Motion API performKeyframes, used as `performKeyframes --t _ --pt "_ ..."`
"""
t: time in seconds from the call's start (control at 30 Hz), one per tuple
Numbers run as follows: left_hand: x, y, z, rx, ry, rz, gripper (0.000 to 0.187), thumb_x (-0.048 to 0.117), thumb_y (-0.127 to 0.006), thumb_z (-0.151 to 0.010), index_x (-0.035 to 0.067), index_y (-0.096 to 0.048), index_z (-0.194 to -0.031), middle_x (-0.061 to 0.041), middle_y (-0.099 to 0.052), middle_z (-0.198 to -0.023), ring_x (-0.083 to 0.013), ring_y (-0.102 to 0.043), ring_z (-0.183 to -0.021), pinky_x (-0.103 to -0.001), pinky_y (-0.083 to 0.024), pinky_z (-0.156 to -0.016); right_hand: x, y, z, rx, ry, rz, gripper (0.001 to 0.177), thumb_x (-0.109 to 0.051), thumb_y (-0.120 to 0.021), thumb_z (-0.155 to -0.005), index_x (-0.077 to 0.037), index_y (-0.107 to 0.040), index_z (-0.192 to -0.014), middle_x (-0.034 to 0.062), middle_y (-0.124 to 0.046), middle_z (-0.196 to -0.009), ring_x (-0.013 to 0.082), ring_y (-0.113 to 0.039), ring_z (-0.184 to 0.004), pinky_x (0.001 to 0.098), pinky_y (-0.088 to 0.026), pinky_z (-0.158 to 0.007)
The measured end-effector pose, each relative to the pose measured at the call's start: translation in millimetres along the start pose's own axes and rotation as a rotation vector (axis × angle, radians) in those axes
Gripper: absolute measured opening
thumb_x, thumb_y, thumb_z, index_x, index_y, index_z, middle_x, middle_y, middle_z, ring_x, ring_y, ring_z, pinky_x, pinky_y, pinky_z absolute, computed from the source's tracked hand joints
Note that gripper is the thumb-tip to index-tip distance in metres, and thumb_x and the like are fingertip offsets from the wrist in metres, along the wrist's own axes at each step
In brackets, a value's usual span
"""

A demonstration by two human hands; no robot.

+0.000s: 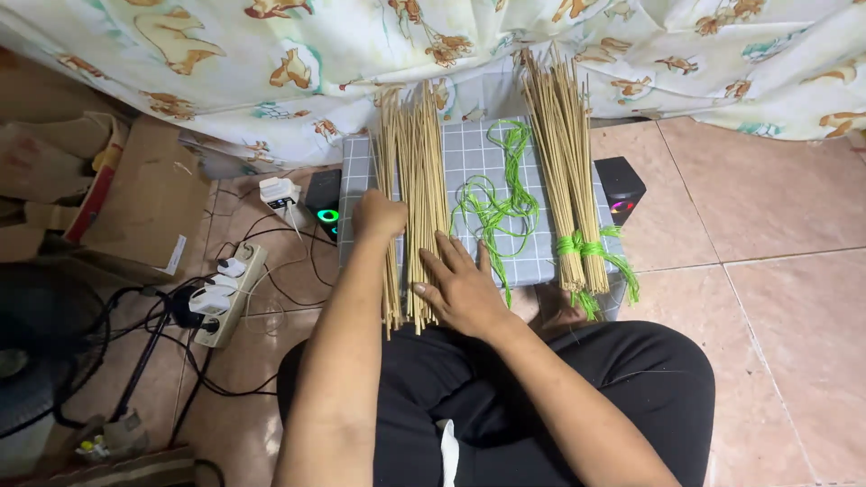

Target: Bundling and tying long thin sticks together with green plastic string to make brooms.

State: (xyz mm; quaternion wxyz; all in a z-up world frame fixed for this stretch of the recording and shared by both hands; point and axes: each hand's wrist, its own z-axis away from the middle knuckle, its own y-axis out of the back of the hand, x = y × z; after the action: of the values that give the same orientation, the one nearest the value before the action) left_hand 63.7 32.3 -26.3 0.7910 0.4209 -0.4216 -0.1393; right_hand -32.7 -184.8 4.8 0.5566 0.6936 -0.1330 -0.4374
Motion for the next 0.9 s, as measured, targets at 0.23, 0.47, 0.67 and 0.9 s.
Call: performKeyframes --t 0.23,0.47,0.67,0.9 --pt "6.0 13.1 14.0 -0.06 0.021 0.06 0.044 0.018 -0.071 -0.083 -0.009 -0.069 -0.118 -0.018 -0.074 -0.081 -0.0372 -0.076 -0.089 -0.051 -0.057 -0.083 -0.7 0.0 0.0 0.023 0.01 0.003 0.069 -0.065 -0.032 -0.104 -0.019 -0.046 -0.153 0.02 -0.034 -0.163 0.0375 -0.031 -0.151 0.0687 -0.009 -0.119" --pt "-17.0 -8.6 -20.3 -0.037 0.021 0.055 0.052 0.026 -0.078 -0.076 -0.005 -0.069 -0.117 -0.015 -0.075 -0.081 -0.0375 -0.076 -0.09 -0.05 -0.06 -0.075 2.9 -3.2 -0.3 0.045 0.029 -0.034 0.067 -0.063 -0.035 -0.104 -0.017 -0.047 -0.152 0.0213 -0.035 -0.161 0.0398 -0.032 -0.15 0.0705 -0.011 -0.117" --pt "3.7 10.5 18.9 -0.056 0.004 0.331 0.058 0.02 -0.07 -0.078 -0.012 -0.062 -0.126 -0.026 -0.071 -0.107 -0.0418 -0.072 -0.101 -0.051 -0.062 -0.075 3.8 -5.2 0.5 0.076 0.047 -0.022 0.066 -0.061 -0.036 -0.105 -0.016 -0.048 -0.151 0.0222 -0.037 -0.16 0.0402 -0.034 -0.149 0.0704 -0.011 -0.117" --pt "-10.1 23.3 34.4 -0.187 0.117 0.904 0.033 0.015 -0.077 -0.081 -0.004 -0.062 -0.103 -0.007 -0.062 -0.072 -0.0132 -0.063 -0.054 -0.026 -0.055 -0.044 1.5 -3.8 0.1 0.067 0.033 0.014 0.064 -0.06 -0.037 -0.105 -0.017 -0.05 -0.151 0.0208 -0.038 -0.161 0.038 -0.036 -0.149 0.0704 -0.011 -0.117"
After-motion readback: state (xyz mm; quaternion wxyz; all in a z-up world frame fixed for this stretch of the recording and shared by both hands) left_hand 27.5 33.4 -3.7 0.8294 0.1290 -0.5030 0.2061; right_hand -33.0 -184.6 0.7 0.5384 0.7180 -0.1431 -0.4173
